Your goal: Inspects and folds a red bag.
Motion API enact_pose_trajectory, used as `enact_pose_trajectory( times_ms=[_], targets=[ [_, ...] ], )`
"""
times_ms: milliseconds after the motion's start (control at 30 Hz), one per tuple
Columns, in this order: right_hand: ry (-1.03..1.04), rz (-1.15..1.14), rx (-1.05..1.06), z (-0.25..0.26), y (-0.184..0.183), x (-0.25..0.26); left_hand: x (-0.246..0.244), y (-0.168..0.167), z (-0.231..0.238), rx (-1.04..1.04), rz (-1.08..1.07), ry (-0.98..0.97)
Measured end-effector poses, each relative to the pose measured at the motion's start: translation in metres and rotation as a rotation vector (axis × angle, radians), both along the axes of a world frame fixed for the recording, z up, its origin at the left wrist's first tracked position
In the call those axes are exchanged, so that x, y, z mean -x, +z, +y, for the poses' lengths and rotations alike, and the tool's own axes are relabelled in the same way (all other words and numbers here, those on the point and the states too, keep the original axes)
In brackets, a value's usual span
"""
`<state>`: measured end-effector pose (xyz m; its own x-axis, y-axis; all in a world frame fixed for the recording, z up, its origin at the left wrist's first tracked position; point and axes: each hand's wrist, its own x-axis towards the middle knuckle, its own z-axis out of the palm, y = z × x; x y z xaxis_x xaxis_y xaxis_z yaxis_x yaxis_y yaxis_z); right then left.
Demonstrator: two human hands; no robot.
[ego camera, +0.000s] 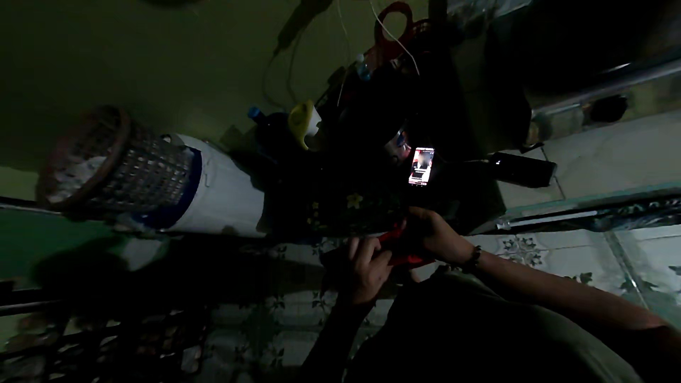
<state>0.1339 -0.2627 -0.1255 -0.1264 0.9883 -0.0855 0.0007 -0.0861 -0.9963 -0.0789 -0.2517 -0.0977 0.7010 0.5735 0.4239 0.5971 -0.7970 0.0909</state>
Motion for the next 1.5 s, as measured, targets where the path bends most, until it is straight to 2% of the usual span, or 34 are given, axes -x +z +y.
enact_pose_trajectory(
  times_ms=[100, 200, 467, 533, 633, 767, 900, 1000, 1067, 1167, 1267, 1367, 1500],
  targets=[
    [-0.103, 0.089, 0.096, 0.005, 0.002, 0.001, 0.001, -0.009, -0.002, -0.03, -0.112, -0.139],
    [-0.154, 0.159, 0.122, 0.009, -0.001, 0.001, 0.004, -0.01, 0.002, -0.036, -0.125, -0.207],
    [0.036, 0.065, -0.095, 0.018, 0.004, -0.007, -0.005, -0.002, 0.008, -0.057, -0.127, -0.066],
    [0.082, 0.07, -0.128, 0.018, 0.006, -0.007, -0.001, 0.005, 0.011, 0.036, -0.114, -0.037],
    [0.198, 0.194, -0.131, 0.015, 0.008, -0.01, 0.008, 0.014, 0.016, 0.383, -0.138, -0.044],
    [0.208, 0.303, -0.213, 0.013, 0.015, -0.025, 0.021, 0.022, 0.022, 0.444, -0.298, 0.005],
    [0.198, 0.066, -0.24, 0.007, -0.003, -0.052, 0.036, 0.031, 0.026, 0.422, -0.55, 0.049],
    [0.139, -0.277, -0.267, -0.001, -0.04, -0.074, 0.049, 0.035, 0.025, 0.428, -0.617, 0.077],
    [0.074, -0.369, -0.245, -0.008, -0.064, -0.084, 0.055, 0.038, 0.024, 0.445, -0.659, 0.094],
    [0.01, -0.117, -0.009, -0.017, -0.081, -0.09, 0.062, 0.04, 0.021, 0.508, -0.736, 0.1],
    [-0.058, 0.16, 0.124, -0.025, -0.086, -0.085, 0.068, 0.035, 0.019, 0.558, -0.777, 0.103],
    [-0.134, 0.226, 0.156, -0.027, -0.094, -0.076, 0.07, 0.033, 0.016, 0.553, -0.757, 0.106],
    [-0.117, 0.273, 0.151, -0.031, -0.097, -0.066, 0.071, 0.036, 0.013, 0.476, -0.683, 0.113]
  ],
)
